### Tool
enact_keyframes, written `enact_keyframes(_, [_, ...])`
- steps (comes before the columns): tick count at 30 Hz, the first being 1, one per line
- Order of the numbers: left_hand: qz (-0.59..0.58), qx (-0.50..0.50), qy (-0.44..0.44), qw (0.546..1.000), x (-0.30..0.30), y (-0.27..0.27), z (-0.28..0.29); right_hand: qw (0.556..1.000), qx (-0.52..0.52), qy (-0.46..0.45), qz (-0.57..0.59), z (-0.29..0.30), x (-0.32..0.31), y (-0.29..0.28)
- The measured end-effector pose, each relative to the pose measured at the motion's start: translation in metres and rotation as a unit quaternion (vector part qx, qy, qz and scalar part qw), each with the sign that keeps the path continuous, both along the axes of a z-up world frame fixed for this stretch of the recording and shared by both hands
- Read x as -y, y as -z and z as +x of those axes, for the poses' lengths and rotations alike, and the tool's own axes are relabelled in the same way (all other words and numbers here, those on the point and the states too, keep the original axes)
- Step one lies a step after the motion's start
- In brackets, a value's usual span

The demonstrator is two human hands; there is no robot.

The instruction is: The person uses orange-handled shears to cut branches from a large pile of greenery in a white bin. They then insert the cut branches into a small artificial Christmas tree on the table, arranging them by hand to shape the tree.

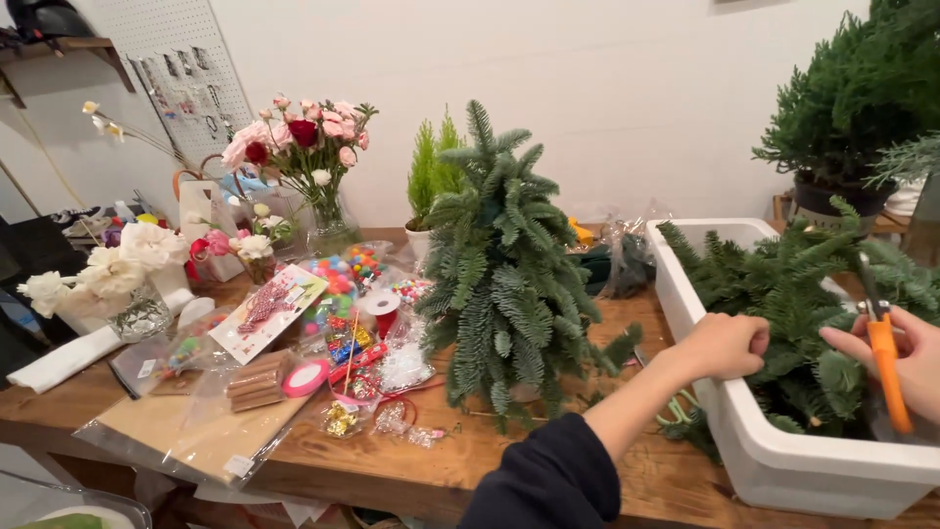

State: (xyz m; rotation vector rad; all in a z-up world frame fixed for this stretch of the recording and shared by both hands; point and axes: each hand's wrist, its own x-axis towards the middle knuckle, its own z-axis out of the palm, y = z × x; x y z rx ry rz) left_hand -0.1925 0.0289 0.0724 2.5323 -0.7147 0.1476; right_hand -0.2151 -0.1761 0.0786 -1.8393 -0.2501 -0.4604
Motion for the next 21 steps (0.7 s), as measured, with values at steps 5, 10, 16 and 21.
enact_keyframes(5, [-0.039,-0.001,-0.004,0.999,0.0,0.003,-0.006,0.991,-0.001,0.006,-0.13,0.013,0.006,0.01])
enact_keyframes(10, [-0.061,0.004,-0.02,0.998,0.002,0.007,-0.007,0.964,-0.058,0.071,-0.25,-0.01,-0.006,-0.012])
enact_keyframes(16, [-0.076,0.003,-0.015,0.997,0.0,0.006,-0.011,0.964,-0.08,0.06,-0.247,-0.013,-0.007,-0.018])
enact_keyframes(21, [-0.083,-0.005,-0.013,0.996,-0.003,0.001,-0.017,0.979,-0.066,0.038,-0.189,-0.01,-0.001,-0.016])
